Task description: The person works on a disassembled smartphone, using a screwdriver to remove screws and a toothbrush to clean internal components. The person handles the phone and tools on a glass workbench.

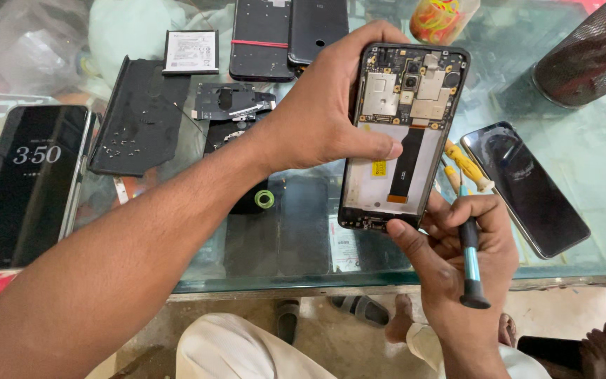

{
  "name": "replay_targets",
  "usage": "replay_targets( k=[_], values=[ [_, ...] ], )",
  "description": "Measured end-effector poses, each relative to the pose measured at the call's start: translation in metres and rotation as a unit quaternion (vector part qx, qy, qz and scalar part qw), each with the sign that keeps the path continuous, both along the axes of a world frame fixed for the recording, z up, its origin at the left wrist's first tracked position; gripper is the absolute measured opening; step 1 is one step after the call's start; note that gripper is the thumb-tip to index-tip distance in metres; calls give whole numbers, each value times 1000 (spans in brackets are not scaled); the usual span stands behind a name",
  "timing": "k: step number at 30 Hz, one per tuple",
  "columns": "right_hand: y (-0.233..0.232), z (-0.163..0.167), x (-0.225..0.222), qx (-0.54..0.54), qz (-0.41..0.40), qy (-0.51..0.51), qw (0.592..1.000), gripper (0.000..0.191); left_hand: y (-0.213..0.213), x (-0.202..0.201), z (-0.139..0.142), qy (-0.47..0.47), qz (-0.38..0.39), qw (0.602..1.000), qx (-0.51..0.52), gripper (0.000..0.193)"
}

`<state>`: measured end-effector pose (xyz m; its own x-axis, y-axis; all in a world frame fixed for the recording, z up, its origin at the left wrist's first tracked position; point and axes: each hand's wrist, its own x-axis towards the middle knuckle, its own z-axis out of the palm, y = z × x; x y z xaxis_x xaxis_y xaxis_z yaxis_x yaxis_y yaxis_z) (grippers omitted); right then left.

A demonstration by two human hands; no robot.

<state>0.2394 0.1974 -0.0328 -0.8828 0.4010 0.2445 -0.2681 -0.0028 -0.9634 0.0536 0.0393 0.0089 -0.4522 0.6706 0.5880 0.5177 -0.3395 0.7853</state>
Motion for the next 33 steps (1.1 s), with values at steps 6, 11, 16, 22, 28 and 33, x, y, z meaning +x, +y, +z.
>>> replay_targets(
  k=[6,11,16,22,28,33],
  values=[
    [-2,7,-2,-9,5,-5,1000,40,1,4,3,6,9,1000,1,65],
    [-1,7,-2,20,-20,-25,999,38,1,4,-2,35,34,999,4,65],
    [0,3,-3,-16,-45,-13,999,24,1,-2,-5,68,55,996,-29,65],
    [2,0,-3,-75,-20,11,997,23,-12,-5,6,-117,-66,989,-67,50],
    [2,1,-3,-65,-22,-5,998,22,-16,-7,12,-111,-86,988,-66,54],
    [1,0,-3,-45,-29,-3,999,24,-23,-16,13,-135,-110,981,-90,40]
  ],
)
